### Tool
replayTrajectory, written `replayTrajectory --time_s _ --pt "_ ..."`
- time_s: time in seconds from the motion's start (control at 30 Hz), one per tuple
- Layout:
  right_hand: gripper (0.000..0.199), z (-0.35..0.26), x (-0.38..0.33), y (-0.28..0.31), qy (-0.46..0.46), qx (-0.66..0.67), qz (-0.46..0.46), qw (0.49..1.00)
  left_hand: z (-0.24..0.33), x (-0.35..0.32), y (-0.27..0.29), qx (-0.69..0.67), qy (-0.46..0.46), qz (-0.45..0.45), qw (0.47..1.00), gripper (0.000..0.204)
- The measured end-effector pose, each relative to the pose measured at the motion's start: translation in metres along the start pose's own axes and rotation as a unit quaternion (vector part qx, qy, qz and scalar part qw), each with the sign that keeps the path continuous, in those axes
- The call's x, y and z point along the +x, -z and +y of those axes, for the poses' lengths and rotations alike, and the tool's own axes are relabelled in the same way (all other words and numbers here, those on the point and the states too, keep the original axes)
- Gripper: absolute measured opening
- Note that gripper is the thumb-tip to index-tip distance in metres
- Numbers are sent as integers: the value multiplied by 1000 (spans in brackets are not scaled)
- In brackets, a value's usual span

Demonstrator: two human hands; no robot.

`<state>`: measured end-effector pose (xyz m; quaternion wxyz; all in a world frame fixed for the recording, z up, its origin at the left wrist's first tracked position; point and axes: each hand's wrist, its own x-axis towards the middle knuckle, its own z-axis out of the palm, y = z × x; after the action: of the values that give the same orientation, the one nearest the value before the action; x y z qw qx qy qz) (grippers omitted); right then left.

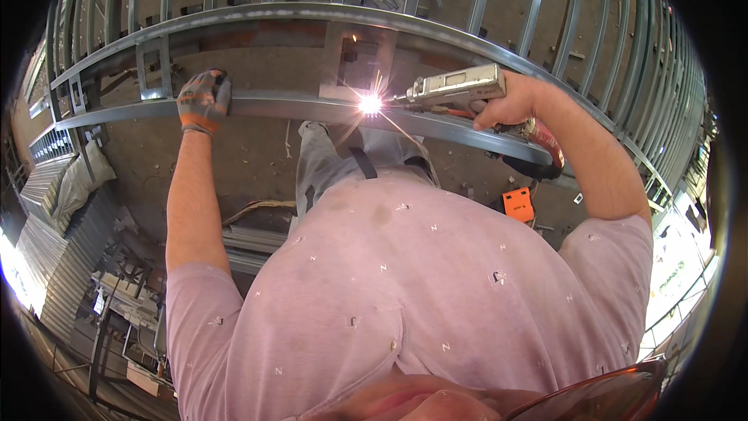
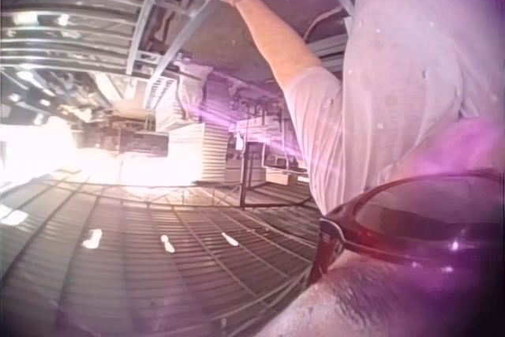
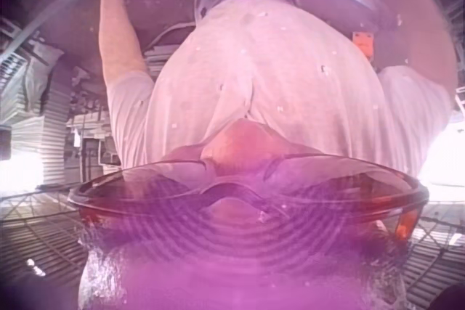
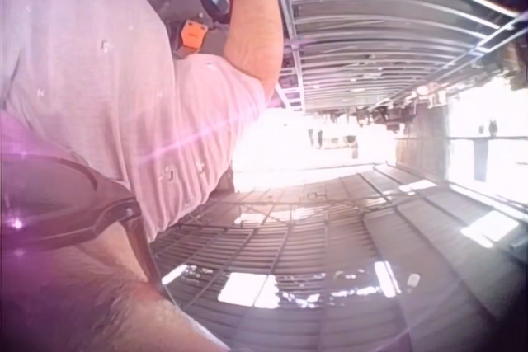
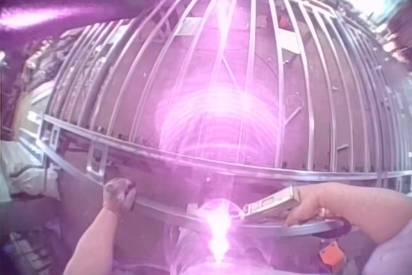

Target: The person uses a handheld welding tool to join sections of a large metal frame structure. They move along the frame, applying welds at various joints and seams while wearing protective gloves and glasses.

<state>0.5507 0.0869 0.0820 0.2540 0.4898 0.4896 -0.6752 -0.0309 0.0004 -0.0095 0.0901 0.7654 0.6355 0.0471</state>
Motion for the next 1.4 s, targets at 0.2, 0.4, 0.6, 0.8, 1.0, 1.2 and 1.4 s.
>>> replayTrajectory --time_s 0.2,0.4,0.6,0.8,1.0,1.2,1.4 --pt "66 -2 -2 -1 10 -2 6 1000 1 2 2 -1 -3 -1 1000 19" --pt "65 -1 -5 -2 1 -4 20 1000 -3 1 0 -13 -4 2 1000 19" --pt "64 6 -3 -3 10 -26 29 999 -3 2 0 -4 4 -1 1000 21" --pt "67 8 -4 -4 22 -10 31 999 -6 1 -2 5 -3 6 1000 19" --pt "72 13 -2 -1 23 17 11 1000 -5 1 -1 1 -5 8 1000 18" --pt "72 20 -2 0 36 -10 21 999 -7 2 -2 1 -3 0 1000 18" --pt "73 3 -11 1 -5 16 14 1000 -12 -1 -4 -3 5 -10 1000 19"
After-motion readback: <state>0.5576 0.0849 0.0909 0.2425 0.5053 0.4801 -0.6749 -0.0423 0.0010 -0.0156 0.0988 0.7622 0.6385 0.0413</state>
